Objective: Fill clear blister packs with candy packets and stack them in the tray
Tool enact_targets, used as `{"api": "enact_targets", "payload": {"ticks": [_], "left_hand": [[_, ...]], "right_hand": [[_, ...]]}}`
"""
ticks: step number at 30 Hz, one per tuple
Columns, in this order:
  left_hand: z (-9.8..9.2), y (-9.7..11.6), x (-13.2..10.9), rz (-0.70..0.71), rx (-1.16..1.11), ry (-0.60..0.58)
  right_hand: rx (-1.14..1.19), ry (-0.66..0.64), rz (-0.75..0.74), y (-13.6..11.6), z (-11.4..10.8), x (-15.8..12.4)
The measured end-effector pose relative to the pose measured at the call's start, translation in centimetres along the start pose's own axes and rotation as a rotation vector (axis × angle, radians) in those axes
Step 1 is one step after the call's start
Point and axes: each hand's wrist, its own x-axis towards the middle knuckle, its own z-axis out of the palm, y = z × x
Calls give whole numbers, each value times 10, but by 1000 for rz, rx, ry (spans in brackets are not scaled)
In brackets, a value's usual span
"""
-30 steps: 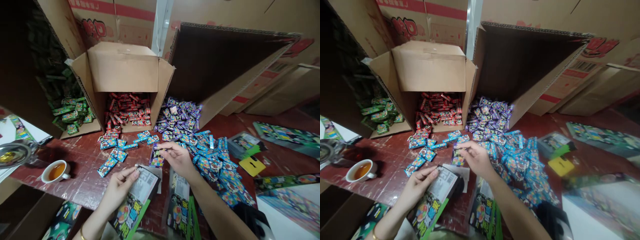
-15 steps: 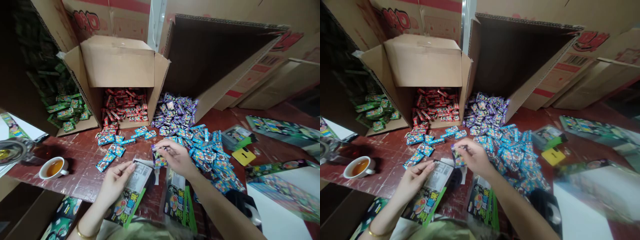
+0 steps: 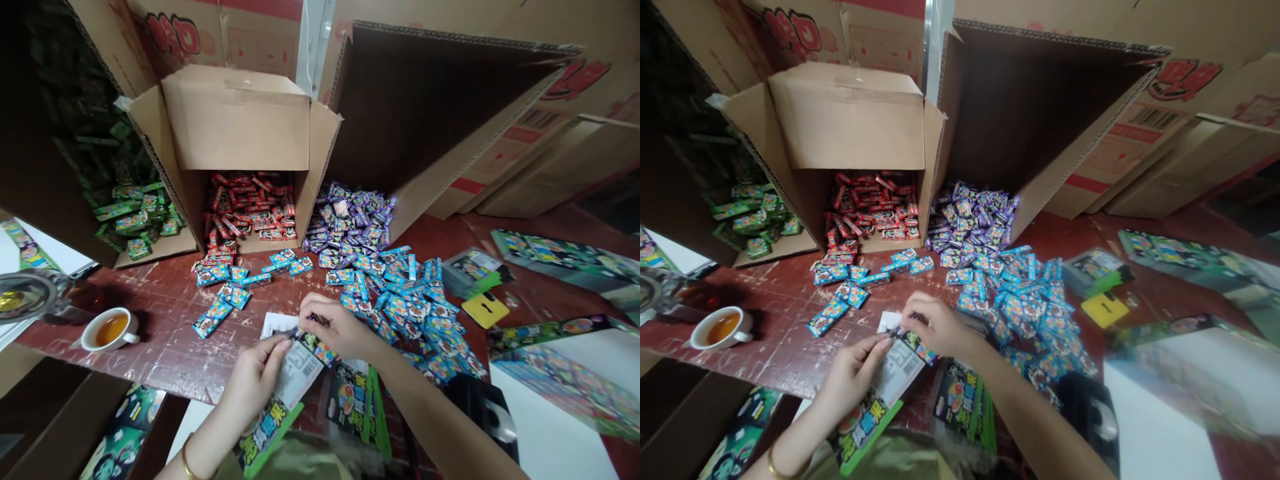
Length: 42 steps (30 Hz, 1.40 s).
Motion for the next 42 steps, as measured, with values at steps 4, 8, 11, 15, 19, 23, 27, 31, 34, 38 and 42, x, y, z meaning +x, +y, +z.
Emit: {"api": "enact_targets", "payload": {"ticks": [4,8,11,15,19,23,27,31,34,38,42], "left_hand": [[5,-2,-1,15,8,-18],[6,-5,0,5,-55,19],[3,-5,2,-8,-121,58],[-12,-3,4,-69,-233,242],[-31,-18,1,-117,-323,274],[-46,-44,-7,-176,-408,303],[-55,-51,-15,-163,-474,324],[-63,-42,-20,-45,-386,319],[-67,-39,-18,-48,-428,313],[-61,-43,-13,-56,-535,331],[-51,-42,-11,-53,-526,323]], "right_hand": [[44,36,52,4,14,-6],[134,319,124,13,28,-7],[181,283,93,18,32,-3],[225,251,91,20,38,1],[138,40,26,24,53,13],[-73,113,-78,45,63,63],[-502,-94,-81,69,72,130],[-388,-124,-73,75,66,153],[26,-11,74,75,51,137],[488,161,391,67,38,99],[796,328,443,42,47,73]]}}
